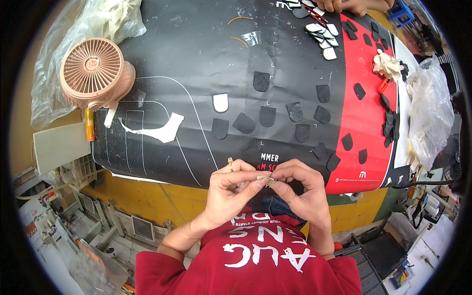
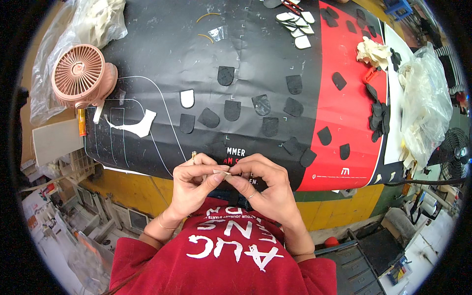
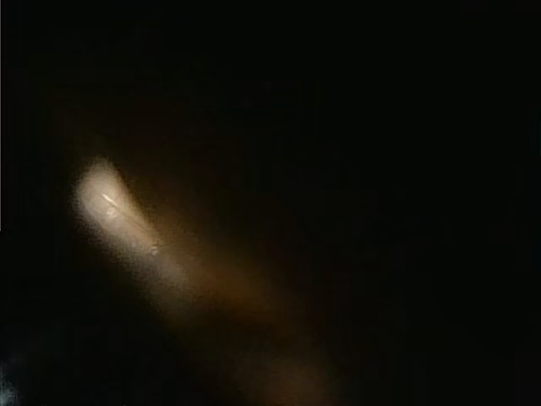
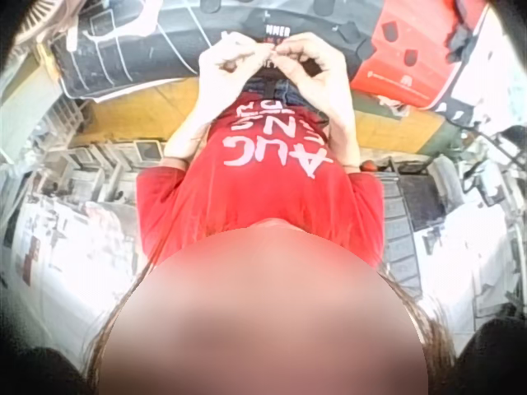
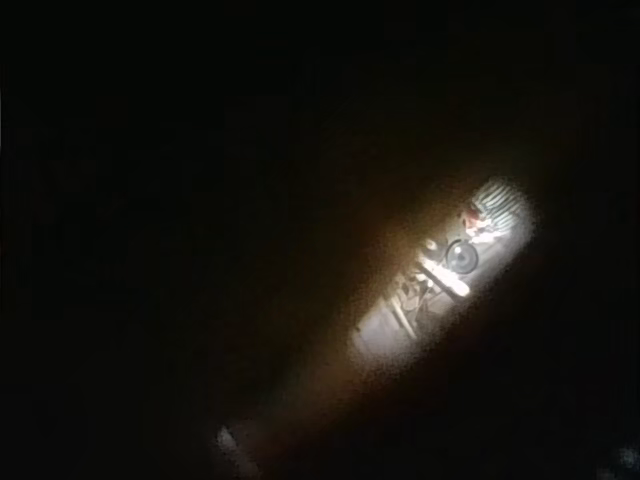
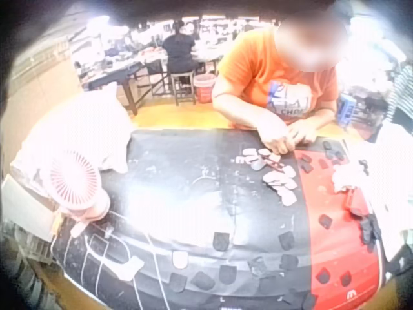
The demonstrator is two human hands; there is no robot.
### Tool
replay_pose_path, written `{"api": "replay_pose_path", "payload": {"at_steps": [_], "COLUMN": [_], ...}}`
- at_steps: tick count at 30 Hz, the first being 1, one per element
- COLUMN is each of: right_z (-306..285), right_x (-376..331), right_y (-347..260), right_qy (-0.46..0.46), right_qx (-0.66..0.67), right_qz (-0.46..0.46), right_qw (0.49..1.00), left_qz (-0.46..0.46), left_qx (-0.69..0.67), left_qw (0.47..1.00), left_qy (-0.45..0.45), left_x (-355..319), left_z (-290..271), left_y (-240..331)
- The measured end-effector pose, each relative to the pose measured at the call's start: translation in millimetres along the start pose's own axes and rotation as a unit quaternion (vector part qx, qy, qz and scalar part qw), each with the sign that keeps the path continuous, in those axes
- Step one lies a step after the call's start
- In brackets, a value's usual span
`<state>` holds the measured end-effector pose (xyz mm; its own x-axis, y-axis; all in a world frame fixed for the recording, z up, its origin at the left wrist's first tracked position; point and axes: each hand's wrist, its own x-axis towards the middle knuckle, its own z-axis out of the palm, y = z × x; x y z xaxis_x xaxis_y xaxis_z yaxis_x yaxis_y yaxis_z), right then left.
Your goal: The person picks small black and white foam pieces from a table and places them onto a large black and red surface, arranging them in rows. The person handles the pieces one at a time, occasionally adjusting their positions.
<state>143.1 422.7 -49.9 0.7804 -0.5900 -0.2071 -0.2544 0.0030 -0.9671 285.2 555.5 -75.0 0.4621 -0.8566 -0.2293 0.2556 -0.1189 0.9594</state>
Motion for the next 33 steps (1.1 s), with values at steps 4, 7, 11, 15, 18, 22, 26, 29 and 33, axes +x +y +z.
{"api": "replay_pose_path", "payload": {"at_steps": [4, 7, 11, 15, 18, 22, 26, 29, 33], "right_z": [-1, -3, -6, -9, -11, -11, -7, -7, -13], "right_x": [0, -1, -5, -8, -9, -9, -8, -6, -3], "right_y": [1, 2, -1, -5, -6, -6, -6, -7, -9], "right_qy": [0.001, -0.009, 0.058, 0.089, 0.090, 0.085, 0.083, 0.078, 0.051], "right_qx": [-0.016, -0.005, -0.043, -0.148, -0.197, -0.259, -0.300, -0.335, -0.348], "right_qz": [-0.020, -0.015, 0.038, 0.059, 0.045, 0.045, 0.059, 0.061, 0.053], "right_qw": [1.000, 1.000, 0.997, 0.983, 0.975, 0.961, 0.948, 0.937, 0.935], "left_qz": [-0.015, 0.007, 0.200, 0.199, 0.213, 0.227, 0.217, 0.205, 0.210], "left_qx": [-0.020, 0.045, 0.481, 0.572, 0.586, 0.553, 0.544, 0.545, 0.562], "left_qw": [1.000, 0.999, 0.849, 0.795, 0.782, 0.801, 0.809, 0.813, 0.800], "left_qy": [-0.003, 0.015, 0.089, 0.047, 0.023, 0.028, 0.043, 0.031, 0.016], "left_x": [2, 3, 2, 1, 3, 5, 3, 4, 6], "left_z": [6, 8, -8, -7, 14, 30, 25, 21, 23], "left_y": [4, 8, 10, 1, -8, -11, -8, -8, -12]}}
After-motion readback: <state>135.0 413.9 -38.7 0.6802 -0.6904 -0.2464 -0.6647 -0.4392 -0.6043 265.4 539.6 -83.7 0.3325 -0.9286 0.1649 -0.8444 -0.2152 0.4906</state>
